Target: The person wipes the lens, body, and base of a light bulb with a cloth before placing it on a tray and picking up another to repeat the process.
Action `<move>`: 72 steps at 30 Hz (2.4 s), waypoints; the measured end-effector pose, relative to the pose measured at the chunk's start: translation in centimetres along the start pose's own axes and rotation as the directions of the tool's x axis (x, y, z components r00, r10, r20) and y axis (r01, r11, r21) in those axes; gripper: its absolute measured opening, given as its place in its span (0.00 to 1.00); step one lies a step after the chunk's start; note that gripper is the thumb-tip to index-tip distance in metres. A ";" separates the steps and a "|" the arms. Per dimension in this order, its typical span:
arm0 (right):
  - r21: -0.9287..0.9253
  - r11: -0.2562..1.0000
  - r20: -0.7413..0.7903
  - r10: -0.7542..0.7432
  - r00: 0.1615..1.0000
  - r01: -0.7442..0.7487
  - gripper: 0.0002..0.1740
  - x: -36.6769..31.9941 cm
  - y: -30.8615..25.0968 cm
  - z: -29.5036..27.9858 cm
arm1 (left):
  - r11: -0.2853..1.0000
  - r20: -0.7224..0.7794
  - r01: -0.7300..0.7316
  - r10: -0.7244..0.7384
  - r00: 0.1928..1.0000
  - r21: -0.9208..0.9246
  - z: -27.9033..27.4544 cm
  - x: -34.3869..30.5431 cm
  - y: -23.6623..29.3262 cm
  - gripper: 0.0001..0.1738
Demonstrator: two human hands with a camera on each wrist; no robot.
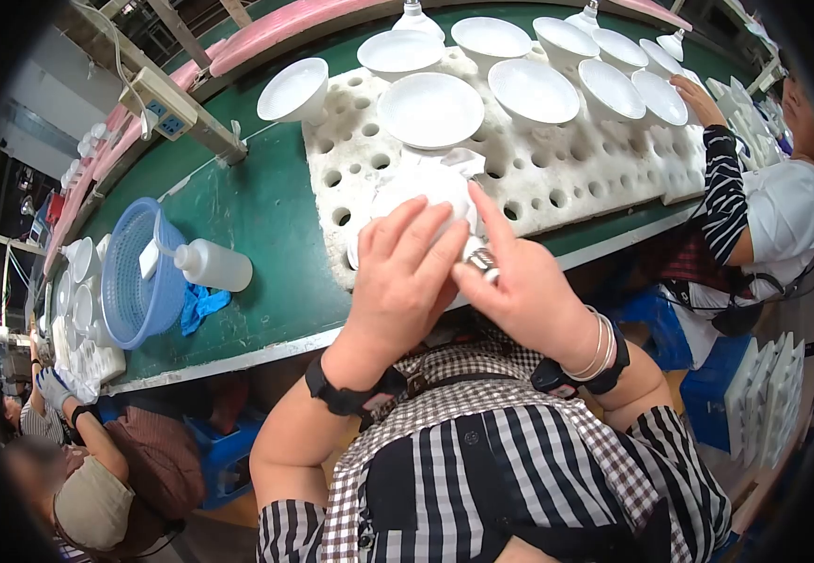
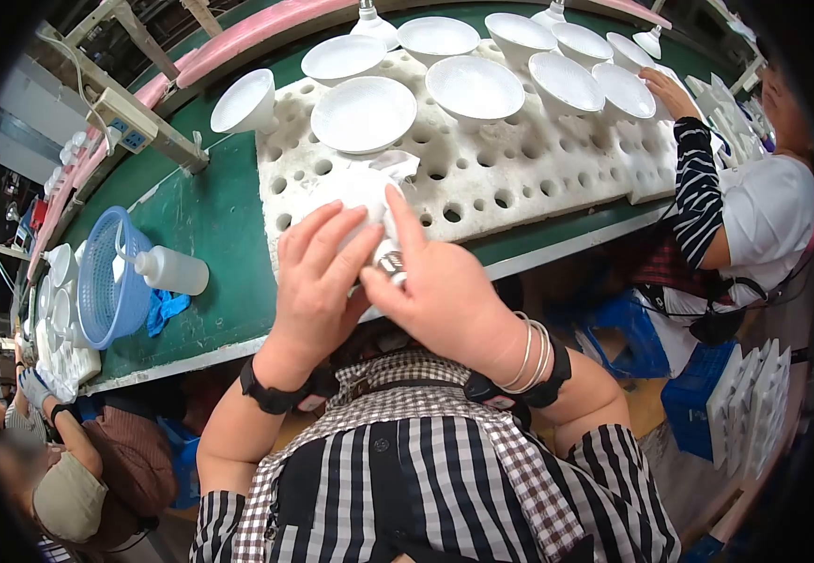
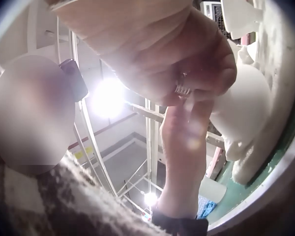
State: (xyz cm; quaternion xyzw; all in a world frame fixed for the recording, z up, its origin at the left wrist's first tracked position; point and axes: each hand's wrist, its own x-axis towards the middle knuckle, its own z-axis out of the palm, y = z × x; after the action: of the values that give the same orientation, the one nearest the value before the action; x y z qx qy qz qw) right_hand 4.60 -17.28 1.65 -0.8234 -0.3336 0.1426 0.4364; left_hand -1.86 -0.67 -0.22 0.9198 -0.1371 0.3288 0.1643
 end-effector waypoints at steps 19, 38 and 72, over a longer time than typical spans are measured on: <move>0.748 0.616 -0.119 -0.243 0.963 0.248 0.89 0.5 4.8 2.0 | -0.126 0.292 0.286 -0.683 0.669 -0.950 0.6 -0.7 -0.7 0.22; 0.983 0.162 0.081 0.049 0.996 -0.088 0.61 -0.1 4.7 1.5 | 0.972 0.014 -0.173 0.173 0.985 0.162 -1.2 1.6 -1.5 0.21; 0.794 0.605 -0.003 -0.094 0.996 0.059 0.85 -0.3 6.1 1.0 | 0.009 0.332 0.516 -0.756 0.564 -0.857 -0.9 1.2 -3.0 0.21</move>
State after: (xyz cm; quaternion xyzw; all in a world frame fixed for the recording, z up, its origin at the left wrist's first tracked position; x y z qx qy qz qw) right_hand 6.45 -19.21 -3.92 -0.5273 -0.2795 0.2726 0.7546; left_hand -0.35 2.26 0.57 0.5820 0.1623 0.1849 0.7751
